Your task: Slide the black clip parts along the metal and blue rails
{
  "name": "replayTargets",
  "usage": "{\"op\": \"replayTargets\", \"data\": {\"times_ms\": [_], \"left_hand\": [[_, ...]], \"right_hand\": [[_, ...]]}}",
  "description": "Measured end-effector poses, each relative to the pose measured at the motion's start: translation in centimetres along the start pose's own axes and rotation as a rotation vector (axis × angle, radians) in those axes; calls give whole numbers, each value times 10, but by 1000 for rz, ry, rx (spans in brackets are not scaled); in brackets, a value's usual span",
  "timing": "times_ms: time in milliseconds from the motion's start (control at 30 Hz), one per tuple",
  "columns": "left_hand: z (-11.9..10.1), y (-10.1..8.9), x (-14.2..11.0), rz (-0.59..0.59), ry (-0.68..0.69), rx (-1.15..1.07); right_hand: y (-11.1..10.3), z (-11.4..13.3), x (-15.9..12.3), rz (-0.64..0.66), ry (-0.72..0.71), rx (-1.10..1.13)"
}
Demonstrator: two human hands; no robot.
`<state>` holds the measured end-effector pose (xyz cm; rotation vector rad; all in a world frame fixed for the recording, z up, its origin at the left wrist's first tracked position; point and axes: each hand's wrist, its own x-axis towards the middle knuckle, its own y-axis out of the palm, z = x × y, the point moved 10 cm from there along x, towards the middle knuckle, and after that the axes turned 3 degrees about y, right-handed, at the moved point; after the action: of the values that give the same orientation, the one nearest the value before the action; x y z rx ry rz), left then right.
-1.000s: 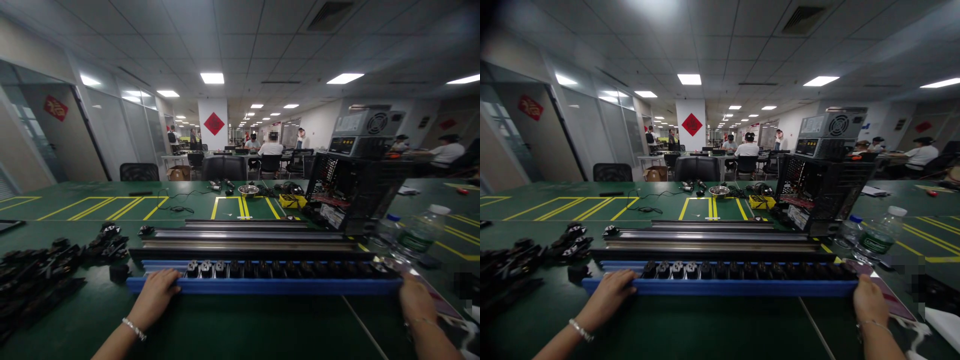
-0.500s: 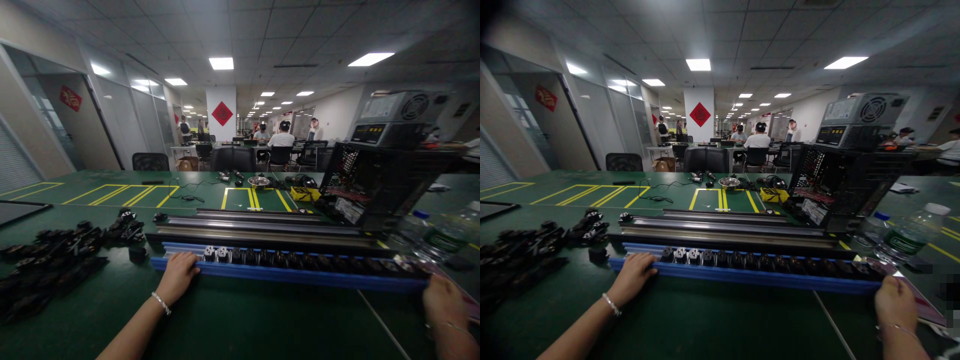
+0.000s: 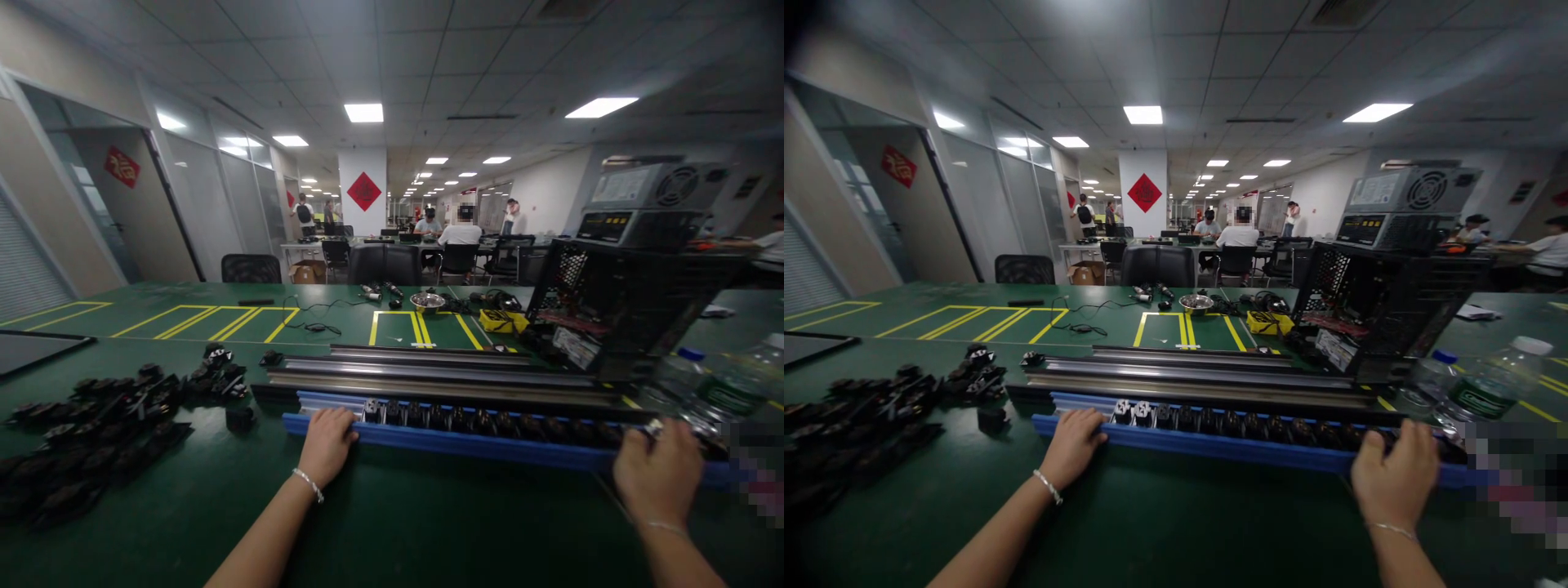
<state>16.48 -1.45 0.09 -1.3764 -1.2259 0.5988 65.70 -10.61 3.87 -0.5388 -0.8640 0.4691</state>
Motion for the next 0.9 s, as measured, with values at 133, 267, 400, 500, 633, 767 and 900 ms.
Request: {"op": "replayTargets", "data": {"times_ms": [133,267,400,500,633,767,900], "left_hand": [[-5,-5,-3,-71,-1,-53],[2,-11,-2,-170,-127,-177],[-4,-9,4,-212,-213,-207],[-13,-11,8,-273,-259,-138],[-18,-11,9,-299,-293,-68],[-17,-11,8,-298,-277,-69],[-14,-15,5,-341,-282,-50]], "right_hand": [[35,131,-61,128,-311,162],[73,219,-122,258,-487,213],[93,242,-153,258,-540,171],[101,242,-163,261,-592,82],[102,241,-164,254,-608,1],[101,243,-163,257,-596,-4],[101,242,-162,269,-571,17]]}}
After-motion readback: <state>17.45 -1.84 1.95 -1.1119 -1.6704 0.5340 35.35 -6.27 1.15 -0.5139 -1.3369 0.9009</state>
